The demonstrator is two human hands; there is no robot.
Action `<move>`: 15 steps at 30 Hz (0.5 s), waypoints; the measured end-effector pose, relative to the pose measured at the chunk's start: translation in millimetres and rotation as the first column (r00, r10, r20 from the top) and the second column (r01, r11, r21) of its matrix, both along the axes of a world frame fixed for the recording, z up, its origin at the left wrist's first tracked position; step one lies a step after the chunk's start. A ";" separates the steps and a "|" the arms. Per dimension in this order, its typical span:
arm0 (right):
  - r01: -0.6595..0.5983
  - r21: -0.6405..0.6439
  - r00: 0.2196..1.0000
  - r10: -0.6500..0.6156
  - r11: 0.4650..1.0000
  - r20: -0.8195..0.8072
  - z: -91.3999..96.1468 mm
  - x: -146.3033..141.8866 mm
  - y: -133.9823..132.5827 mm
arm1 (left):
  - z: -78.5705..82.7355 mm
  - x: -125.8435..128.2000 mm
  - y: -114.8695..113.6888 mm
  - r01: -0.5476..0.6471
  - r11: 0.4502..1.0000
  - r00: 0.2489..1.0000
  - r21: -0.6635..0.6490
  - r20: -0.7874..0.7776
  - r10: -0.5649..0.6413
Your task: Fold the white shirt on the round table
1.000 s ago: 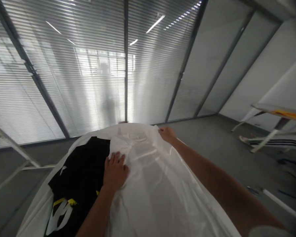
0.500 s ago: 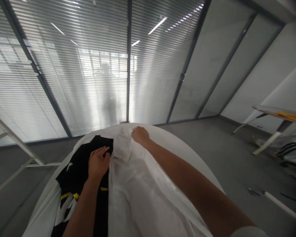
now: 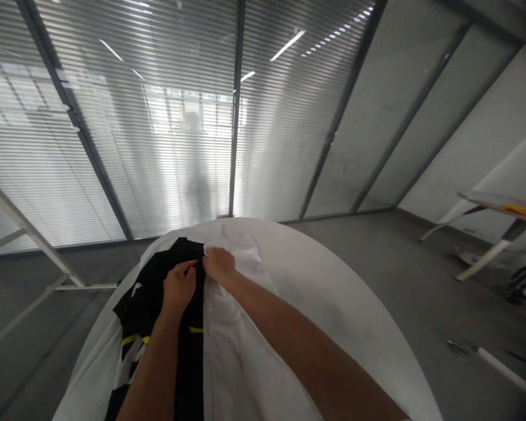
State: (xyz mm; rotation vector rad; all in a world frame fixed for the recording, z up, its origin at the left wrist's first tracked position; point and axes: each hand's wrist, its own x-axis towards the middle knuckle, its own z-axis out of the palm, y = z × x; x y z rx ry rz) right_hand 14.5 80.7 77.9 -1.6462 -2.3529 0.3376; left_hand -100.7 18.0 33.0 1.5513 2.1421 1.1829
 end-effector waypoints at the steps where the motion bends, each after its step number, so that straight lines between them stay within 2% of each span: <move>1: -0.023 0.010 0.999 0.024 1.000 -0.022 -4.8 3.2 -4.5 | 0.0 -0.1 0.3 0.003 1.000 1.000 -0.011 -0.005 -0.003; 4: -0.035 0.039 0.995 0.038 0.999 -0.089 -13.4 22.2 -18.9 | 0.6 0.9 0.6 0.009 1.000 0.999 -0.024 -0.041 -0.010; 7: 0.024 -0.020 0.994 -0.026 0.999 -0.109 -16.7 51.6 -33.2 | 2.5 5.1 -1.0 -0.022 1.000 0.995 -0.001 -0.101 0.022; 10: 0.001 -0.089 0.991 -0.013 0.996 -0.132 -21.3 82.6 -46.3 | 8.0 13.2 -1.6 -0.057 0.998 0.985 0.003 -0.162 0.057; 12: -0.061 -0.122 0.987 0.042 0.991 -0.157 -26.0 99.0 -53.6 | 14.6 20.2 2.7 -0.047 0.997 0.982 -0.066 -0.185 0.034; 15: -0.170 -0.127 0.962 0.137 0.977 -0.235 -33.9 113.0 -60.4 | 26.3 30.4 21.4 -0.028 0.968 0.986 -0.250 -0.168 -0.015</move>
